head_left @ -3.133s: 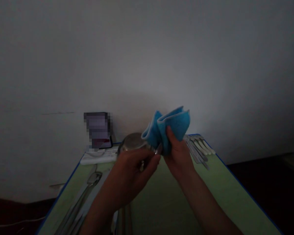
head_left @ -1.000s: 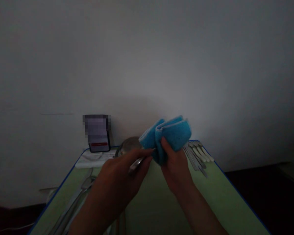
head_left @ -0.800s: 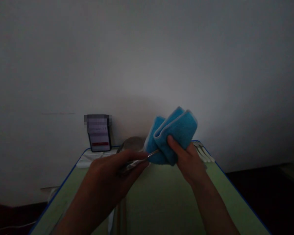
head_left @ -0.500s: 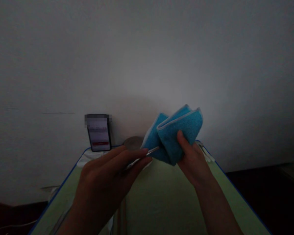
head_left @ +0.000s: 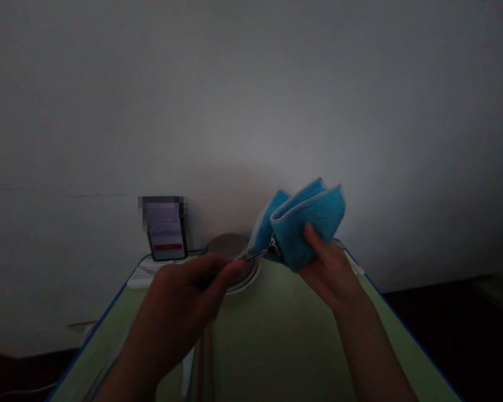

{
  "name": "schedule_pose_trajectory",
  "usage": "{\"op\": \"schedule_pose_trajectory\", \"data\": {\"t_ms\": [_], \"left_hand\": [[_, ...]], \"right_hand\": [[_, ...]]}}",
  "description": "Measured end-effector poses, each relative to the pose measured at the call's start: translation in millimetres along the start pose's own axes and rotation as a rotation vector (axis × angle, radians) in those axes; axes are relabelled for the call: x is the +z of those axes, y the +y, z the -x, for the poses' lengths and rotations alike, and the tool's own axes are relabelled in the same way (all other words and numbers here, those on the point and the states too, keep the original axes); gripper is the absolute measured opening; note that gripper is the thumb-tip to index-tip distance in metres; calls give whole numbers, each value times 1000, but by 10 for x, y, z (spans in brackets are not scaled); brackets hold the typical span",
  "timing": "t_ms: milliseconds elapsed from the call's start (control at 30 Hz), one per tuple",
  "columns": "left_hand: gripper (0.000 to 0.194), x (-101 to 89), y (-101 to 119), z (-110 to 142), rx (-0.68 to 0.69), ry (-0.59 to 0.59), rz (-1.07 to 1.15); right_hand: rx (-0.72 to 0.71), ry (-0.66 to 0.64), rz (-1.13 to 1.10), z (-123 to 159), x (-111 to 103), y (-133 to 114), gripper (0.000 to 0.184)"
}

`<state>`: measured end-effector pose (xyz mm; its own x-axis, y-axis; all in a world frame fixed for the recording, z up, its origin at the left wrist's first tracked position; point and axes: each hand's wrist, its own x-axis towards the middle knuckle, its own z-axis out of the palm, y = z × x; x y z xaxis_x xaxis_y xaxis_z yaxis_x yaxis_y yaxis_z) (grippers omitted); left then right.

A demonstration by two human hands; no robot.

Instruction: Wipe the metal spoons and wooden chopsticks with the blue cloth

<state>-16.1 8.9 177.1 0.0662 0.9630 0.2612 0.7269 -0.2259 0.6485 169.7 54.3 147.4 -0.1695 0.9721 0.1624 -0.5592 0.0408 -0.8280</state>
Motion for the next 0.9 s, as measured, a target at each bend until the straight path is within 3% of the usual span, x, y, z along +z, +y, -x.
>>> {"op": "schedule_pose_trajectory", "data": {"t_ms": [233, 367, 500, 633, 767, 900], "left_hand": [[33, 1, 17, 8, -81, -70, 176], [32, 26, 34, -21, -13, -118, 104], [31, 106, 79, -23, 60, -131, 5], [31, 160, 88, 3, 116, -104, -23], [28, 137, 31, 1, 53, -120, 47], [29, 98, -32, -27, -38, -136, 199]], "right_hand": [[35, -106, 274, 37, -158, 35, 33], [3, 2, 464, 10, -116, 21, 37], [-94, 179, 515, -23, -56, 55, 30], [-126, 329, 601, -30, -60, 97, 37], [-127, 376, 485, -52, -52, 129, 42], [-73, 291, 221, -66, -29, 144, 42]]}}
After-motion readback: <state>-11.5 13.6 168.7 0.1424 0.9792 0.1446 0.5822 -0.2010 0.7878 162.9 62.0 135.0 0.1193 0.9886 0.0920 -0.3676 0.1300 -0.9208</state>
